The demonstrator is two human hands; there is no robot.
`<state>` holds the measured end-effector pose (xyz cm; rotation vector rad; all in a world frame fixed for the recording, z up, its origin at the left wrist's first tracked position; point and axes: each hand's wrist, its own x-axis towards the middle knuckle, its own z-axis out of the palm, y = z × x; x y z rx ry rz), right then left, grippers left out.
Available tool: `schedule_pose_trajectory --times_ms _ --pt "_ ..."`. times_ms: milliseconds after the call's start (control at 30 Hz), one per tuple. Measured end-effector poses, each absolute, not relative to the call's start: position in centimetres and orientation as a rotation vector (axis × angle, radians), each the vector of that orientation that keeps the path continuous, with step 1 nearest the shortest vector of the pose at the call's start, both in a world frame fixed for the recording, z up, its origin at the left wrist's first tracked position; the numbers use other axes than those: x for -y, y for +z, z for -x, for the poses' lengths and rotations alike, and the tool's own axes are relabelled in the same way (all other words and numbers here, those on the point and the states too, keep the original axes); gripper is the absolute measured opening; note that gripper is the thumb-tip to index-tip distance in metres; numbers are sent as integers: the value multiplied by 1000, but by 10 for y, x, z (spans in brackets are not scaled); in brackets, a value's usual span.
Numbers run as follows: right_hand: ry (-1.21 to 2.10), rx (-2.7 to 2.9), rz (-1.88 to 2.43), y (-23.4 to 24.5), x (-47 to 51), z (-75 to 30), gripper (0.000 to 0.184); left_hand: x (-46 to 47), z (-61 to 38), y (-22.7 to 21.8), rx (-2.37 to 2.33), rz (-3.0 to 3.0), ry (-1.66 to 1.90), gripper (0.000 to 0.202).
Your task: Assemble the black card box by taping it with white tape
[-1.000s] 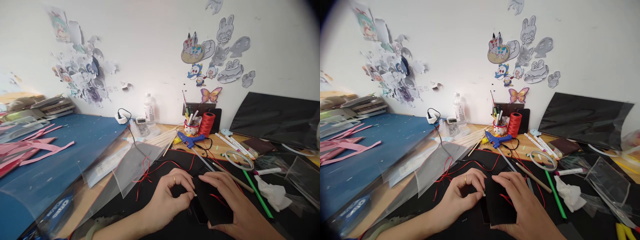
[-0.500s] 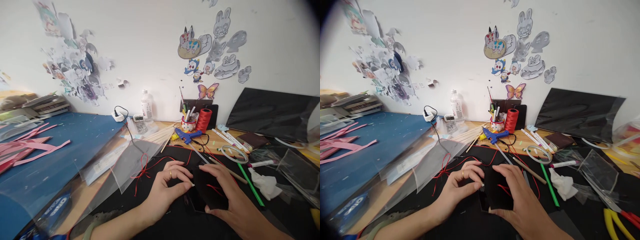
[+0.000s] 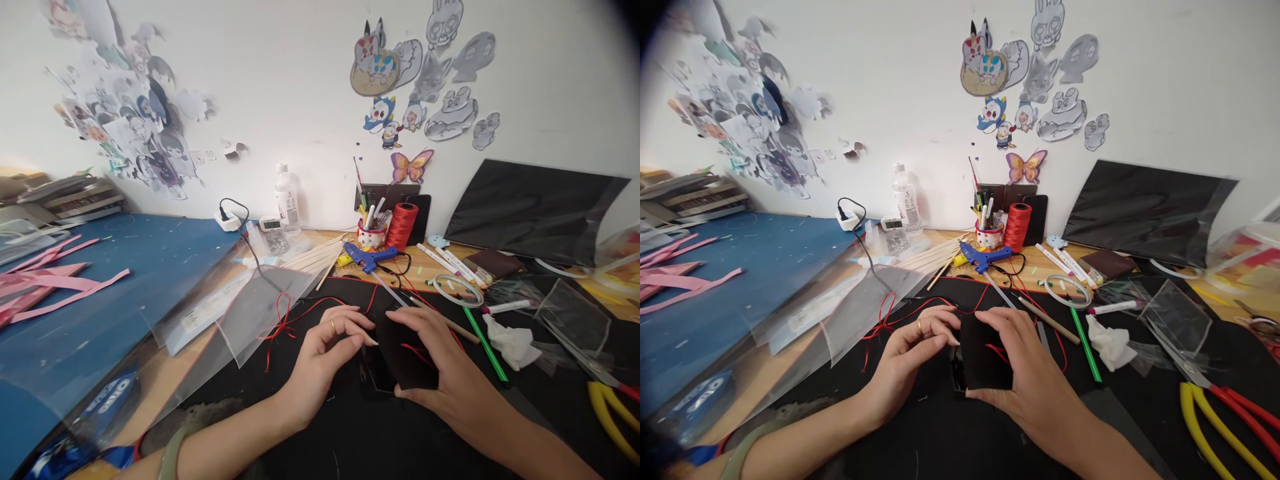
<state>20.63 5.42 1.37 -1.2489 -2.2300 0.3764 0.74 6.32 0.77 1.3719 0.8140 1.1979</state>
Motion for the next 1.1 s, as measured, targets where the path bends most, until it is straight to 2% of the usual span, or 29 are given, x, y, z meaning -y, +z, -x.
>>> schedule_pose_trajectory --times_ms 200,333,367,433,667,900,1100 --pt "400 2236 1285 19 -52 -207 61 -61 -5 3 -861 -1208 1280 11" --pt "368 2274 1283 21 -50 -207 62 -54 -5 4 -733 -1412 918 76" --pt "335 2288 1275 22 -49 -207 60 -52 -6 4 -724 -1451 840 87" --pt "226 2315 1253 23 -48 -206 54 -50 -10 1 -774 -1502 794 96" --pt "-347 2297 1030 25 -40 -202 40 -47 -19 -9 -1006 -1602 921 81" --pt "-429 2337 968 24 -35 -204 39 -39 -20 1 -954 -1764 1075 77" --pt "-469 2304 1063 30 -33 -203 33 -38 -17 3 -942 -1824 1066 84"
